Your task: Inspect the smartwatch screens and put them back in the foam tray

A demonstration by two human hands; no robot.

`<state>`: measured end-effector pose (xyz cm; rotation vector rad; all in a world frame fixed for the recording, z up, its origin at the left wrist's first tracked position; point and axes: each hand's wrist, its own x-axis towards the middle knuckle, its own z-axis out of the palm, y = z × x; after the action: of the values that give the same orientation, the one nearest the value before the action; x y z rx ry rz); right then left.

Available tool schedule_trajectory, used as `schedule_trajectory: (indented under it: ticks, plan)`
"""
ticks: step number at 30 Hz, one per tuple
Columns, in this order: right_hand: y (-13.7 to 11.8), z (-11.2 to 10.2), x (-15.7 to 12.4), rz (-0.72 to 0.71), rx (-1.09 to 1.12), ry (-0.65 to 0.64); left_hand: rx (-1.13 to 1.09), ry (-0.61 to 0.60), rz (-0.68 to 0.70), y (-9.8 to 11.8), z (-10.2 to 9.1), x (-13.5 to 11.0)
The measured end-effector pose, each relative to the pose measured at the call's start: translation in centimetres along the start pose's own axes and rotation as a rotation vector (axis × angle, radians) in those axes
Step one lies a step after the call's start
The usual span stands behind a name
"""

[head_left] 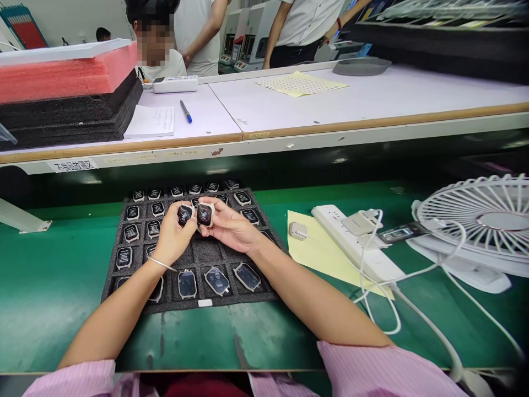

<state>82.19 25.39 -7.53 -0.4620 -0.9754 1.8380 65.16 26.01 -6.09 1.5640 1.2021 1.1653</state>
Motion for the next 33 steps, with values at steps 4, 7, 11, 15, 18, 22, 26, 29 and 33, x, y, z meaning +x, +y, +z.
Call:
schedule_trajectory:
  ticks: [4,7,11,15,18,22,26,29,33]
  plan:
    - [0.1,-0.1,0.1,0.0,0.001,0.009,0.0,0.021,0.018,0.0,0.1,0.0]
    - [0.1,-0.1,0.0,0.003,0.004,0.015,0.009,0.03,0.018,0.0,0.1,0.1]
    - [0.1,-0.1,0.0,-0.003,0.006,0.009,0.018,0.018,0.006,0.0,0.1,0.0]
    - [0.1,0.0,0.0,-0.012,0.002,0.012,-0.004,0.011,-0.001,0.0,0.1,0.0]
    - [0.0,0.0,0.0,-0.013,0.016,0.011,-0.024,0.018,-0.015,-0.1,0.1,0.0]
    - [0.0,0.0,0.0,-0.006,0.04,0.001,-0.034,0.028,-0.021,0.0,0.1,0.0]
    - [0.1,-0.1,0.1,0.001,0.05,0.012,-0.116,0.062,-0.07,0.4,0.2,0.1]
    - [0.2,-0.4,0.4,0.021,0.094,0.067,-0.338,0.064,-0.248,0.8,0.2,0.3]
    - [0.3,-1.0,1.0,0.032,0.132,0.163,-0.574,-0.008,-0.438,1.5,0.0,0.7]
